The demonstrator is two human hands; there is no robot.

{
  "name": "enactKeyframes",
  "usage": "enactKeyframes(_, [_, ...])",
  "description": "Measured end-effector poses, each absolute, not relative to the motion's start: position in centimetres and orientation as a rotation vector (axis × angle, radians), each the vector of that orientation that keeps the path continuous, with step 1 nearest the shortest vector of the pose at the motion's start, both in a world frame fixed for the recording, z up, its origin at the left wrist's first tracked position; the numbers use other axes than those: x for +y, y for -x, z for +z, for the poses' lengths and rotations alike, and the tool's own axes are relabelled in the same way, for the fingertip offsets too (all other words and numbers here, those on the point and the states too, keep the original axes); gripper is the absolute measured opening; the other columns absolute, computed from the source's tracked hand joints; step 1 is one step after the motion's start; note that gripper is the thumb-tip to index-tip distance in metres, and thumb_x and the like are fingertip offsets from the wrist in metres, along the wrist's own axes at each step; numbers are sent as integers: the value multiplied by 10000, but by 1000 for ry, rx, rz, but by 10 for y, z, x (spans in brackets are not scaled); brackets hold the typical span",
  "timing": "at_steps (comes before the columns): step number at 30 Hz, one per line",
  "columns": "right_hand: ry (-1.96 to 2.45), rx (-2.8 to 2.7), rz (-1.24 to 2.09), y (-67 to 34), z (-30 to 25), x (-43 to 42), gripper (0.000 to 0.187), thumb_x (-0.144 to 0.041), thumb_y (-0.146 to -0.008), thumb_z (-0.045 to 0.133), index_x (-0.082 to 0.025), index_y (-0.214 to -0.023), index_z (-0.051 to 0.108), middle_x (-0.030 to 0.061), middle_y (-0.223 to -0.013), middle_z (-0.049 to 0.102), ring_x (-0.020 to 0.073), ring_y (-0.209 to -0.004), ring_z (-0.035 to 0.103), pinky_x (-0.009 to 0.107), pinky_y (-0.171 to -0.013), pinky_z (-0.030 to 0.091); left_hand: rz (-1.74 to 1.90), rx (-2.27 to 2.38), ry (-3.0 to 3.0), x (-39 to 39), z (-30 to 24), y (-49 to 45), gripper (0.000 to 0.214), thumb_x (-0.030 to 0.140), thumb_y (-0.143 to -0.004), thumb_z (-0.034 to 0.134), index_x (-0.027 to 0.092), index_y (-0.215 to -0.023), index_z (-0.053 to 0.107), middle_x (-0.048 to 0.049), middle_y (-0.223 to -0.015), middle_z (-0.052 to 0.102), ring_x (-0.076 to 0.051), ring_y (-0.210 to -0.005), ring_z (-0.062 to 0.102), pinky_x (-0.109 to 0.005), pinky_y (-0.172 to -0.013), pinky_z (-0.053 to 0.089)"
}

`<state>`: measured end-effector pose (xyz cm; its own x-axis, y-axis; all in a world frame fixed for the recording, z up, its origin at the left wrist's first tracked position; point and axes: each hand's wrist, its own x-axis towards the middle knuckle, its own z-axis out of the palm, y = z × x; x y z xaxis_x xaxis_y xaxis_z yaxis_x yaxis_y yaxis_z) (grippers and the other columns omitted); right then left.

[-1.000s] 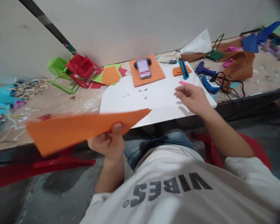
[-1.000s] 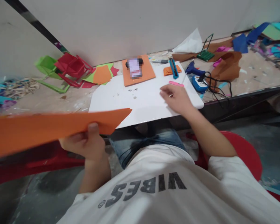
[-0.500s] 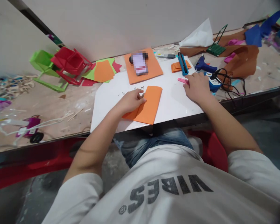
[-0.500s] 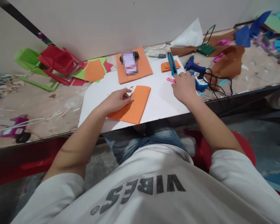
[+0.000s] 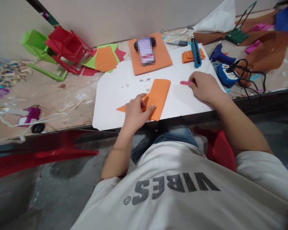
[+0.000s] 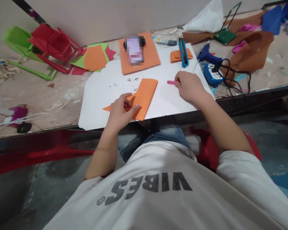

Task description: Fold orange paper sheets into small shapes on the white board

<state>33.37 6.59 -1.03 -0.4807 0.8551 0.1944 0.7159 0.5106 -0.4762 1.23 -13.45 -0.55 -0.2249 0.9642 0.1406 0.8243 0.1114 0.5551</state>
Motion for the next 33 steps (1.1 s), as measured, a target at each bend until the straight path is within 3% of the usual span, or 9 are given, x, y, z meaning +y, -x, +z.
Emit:
enactKeyframes(6, [859, -2469, 680, -292, 8, -7, 181, -282, -1147, 575, -242, -1247, 720, 177, -1279, 840, 366, -1115, 756, 509, -1013, 581, 962, 2257, -1719, -134, -17, -8, 632, 535, -1105, 815, 216, -1635, 687, -164, -1369, 823, -363, -1304, 753, -540, -1203, 568])
enactKeyframes(9, [599, -2551, 721, -272, 4, -27, 205, -257, -1165, 520, -238, -1246, 707, 201, -1363, 843, 380, -1199, 760, 516, -1052, 556, 976, 2182, -1677, -135, -15, -6, 554, 545, -1107, 813, 231, -1557, 735, -102, -1208, 842, -312, -1173, 784, -467, -1087, 604])
enactKeyframes(13, [583, -2557, 700, -265, -5, -31, 192, -290, -1172, 534, -248, -1211, 717, 186, -1321, 873, 390, -1205, 778, 518, -1046, 537, 964, 2078, -1622, -136, -7, -6, 390, 547, -1095, 826, 269, -1368, 799, -17, -982, 802, -247, -974, 765, -385, -946, 598])
enactKeyframes(19, [540, -2396, 833, -273, -7, -31, 158, -296, -1151, 577, -273, -1189, 728, 136, -1293, 896, 350, -1214, 820, 504, -1101, 577, 986, 1935, -1579, -137, -5, -3, 475, 526, -1024, 907, 302, -1426, 791, 8, -933, 772, -221, -872, 724, -354, -872, 587])
enactKeyframes(25, [459, -2403, 892, -277, -6, -32, 183, -255, -1085, 641, -287, -1204, 776, 120, -1302, 904, 360, -1275, 828, 543, -1184, 570, 906, 1908, -1685, -135, 0, 0, 344, 403, -1041, 849, 323, -1376, 864, -16, -966, 770, -264, -955, 733, -422, -995, 588])
enactKeyframes(30, [580, -2449, 791, -275, 0, -35, 220, -299, -1163, 551, -262, -1241, 754, 137, -1210, 883, 348, -1123, 801, 505, -1080, 558, 790, 2001, -1764, -136, 2, -6, 257, 353, -1064, 813, 330, -1309, 888, -34, -965, 777, -326, -1099, 731, -542, -1209, 516])
enactKeyframes(33, [677, -2506, 772, -265, 5, -39, 271, -372, -1197, 536, -238, -1315, 740, 157, -1250, 879, 347, -1095, 781, 478, -1001, 523, 764, 2041, -1790, -138, 1, -10, 271, 360, -1083, 788, 340, -1338, 880, -51, -983, 789, -361, -1161, 709, -583, -1239, 495])
